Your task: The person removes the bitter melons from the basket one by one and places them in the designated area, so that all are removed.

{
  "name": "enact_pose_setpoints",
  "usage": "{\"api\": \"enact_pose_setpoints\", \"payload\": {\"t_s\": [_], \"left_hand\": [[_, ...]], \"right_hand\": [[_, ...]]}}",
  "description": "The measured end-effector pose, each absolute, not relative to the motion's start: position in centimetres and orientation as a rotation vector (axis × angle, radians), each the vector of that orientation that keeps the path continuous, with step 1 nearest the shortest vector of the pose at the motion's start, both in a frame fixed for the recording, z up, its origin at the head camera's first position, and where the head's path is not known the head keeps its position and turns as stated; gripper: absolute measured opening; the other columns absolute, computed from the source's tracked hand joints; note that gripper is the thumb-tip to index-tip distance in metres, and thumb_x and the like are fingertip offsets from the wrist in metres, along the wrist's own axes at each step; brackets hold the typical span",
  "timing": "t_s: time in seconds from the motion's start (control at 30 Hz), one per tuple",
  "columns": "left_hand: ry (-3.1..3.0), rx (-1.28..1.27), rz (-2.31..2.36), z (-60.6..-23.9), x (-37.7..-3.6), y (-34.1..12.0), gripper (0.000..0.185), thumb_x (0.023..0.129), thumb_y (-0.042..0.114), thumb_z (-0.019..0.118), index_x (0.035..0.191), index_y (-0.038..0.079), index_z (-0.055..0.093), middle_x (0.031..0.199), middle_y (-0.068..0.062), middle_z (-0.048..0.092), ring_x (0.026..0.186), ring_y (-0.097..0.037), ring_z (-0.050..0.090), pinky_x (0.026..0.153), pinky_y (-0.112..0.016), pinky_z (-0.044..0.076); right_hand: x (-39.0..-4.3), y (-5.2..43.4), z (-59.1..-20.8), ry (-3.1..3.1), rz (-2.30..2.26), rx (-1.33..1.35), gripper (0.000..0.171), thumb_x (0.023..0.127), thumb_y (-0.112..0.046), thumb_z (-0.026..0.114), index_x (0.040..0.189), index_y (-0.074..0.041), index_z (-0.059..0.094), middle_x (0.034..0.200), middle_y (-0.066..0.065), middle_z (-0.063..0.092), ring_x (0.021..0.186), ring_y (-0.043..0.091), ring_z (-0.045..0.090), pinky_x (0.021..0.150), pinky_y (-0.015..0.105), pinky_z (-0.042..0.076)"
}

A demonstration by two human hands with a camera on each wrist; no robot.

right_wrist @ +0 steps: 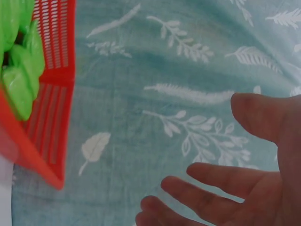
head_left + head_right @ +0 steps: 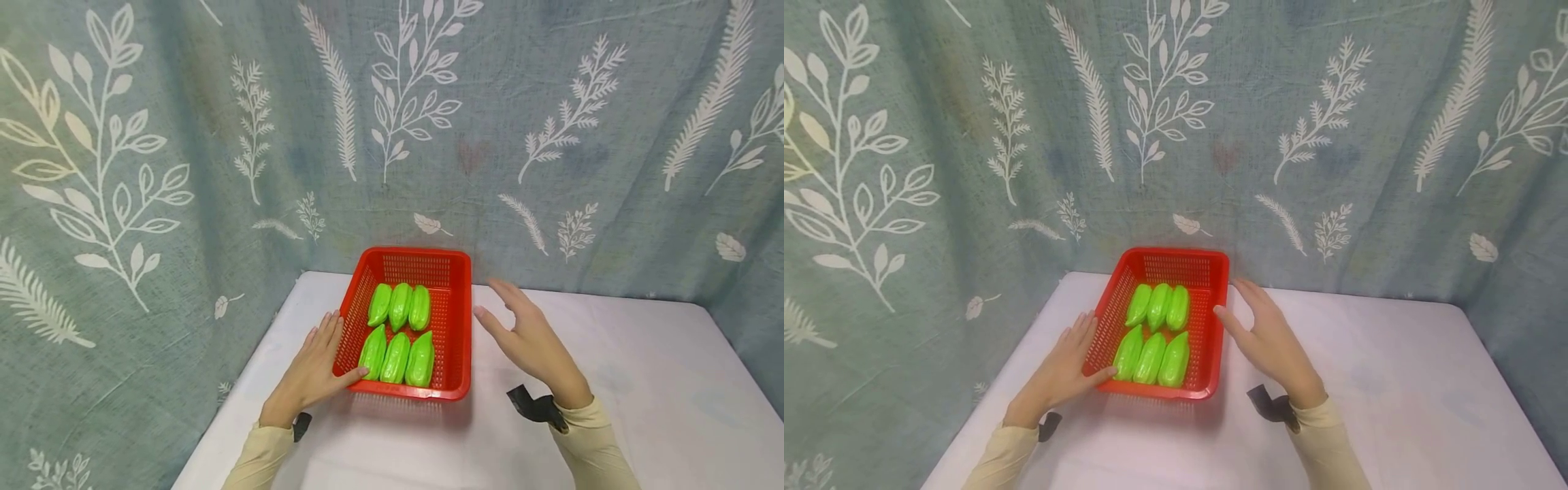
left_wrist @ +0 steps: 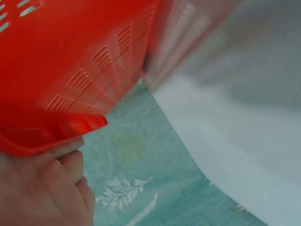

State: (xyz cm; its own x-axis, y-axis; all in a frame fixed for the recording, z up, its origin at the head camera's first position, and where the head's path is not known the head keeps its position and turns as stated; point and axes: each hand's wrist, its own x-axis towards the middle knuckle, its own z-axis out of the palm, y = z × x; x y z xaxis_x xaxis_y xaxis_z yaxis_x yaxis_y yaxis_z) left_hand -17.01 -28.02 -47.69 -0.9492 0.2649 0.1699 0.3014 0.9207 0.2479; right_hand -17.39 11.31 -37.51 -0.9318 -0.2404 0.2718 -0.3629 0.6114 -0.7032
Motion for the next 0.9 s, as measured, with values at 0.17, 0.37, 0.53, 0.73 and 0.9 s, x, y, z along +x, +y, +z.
{"api": "enact_pose_setpoints", "payload": {"t_s": [0.17,0.37,0.53,0.73,0.9], "left_hand": [[-2.959,-0.428,-0.400,-47.9,-17.1,-28.0,0.114,0.089,0.074,0.059,0.163,-0.002,0.019,0.174,-0.019,0.015,0.163,-0.035,0.013,0.130,-0.058,0.021],[-2.967,-0.422,-0.439,-48.0,-17.0,-28.1,0.115,0.088,0.072,0.061,0.164,-0.002,0.017,0.175,-0.018,0.012,0.164,-0.034,0.010,0.131,-0.056,0.018],[-2.968,-0.423,-0.449,-47.9,-17.1,-28.0,0.115,0.088,0.073,0.061,0.164,-0.001,0.016,0.175,-0.018,0.011,0.164,-0.034,0.010,0.132,-0.056,0.018],[-2.956,-0.423,-0.449,-48.1,-17.3,-27.9,0.115,0.088,0.074,0.060,0.164,-0.001,0.017,0.175,-0.017,0.011,0.164,-0.033,0.010,0.131,-0.056,0.019],[-2.951,-0.417,-0.456,-48.2,-17.1,-28.1,0.115,0.088,0.074,0.060,0.164,-0.001,0.018,0.175,-0.017,0.012,0.164,-0.033,0.011,0.131,-0.057,0.019]], "right_hand": [[-18.9,9.9,-36.2,-2.632,1.342,0.552,0.066,0.103,-0.041,0.062,0.156,-0.005,0.044,0.157,0.016,0.050,0.140,0.038,0.053,0.112,0.059,0.049],[-21.1,8.4,-35.3,-2.656,1.460,0.512,0.069,0.103,-0.046,0.061,0.158,-0.008,0.042,0.156,0.016,0.052,0.134,0.038,0.060,0.107,0.056,0.054],[-23.0,7.3,-35.3,-2.657,1.476,0.464,0.068,0.102,-0.045,0.062,0.155,-0.006,0.045,0.149,0.017,0.059,0.129,0.042,0.063,0.103,0.057,0.056],[-25.2,5.8,-36.6,-2.662,1.511,0.401,0.067,0.101,-0.039,0.064,0.153,-0.002,0.047,0.141,0.021,0.063,0.121,0.042,0.068,0.098,0.054,0.059],[-26.5,4.3,-38.6,-2.722,1.501,0.369,0.067,0.100,-0.037,0.065,0.152,0.002,0.047,0.140,0.024,0.063,0.124,0.040,0.066,0.103,0.054,0.056]]}}
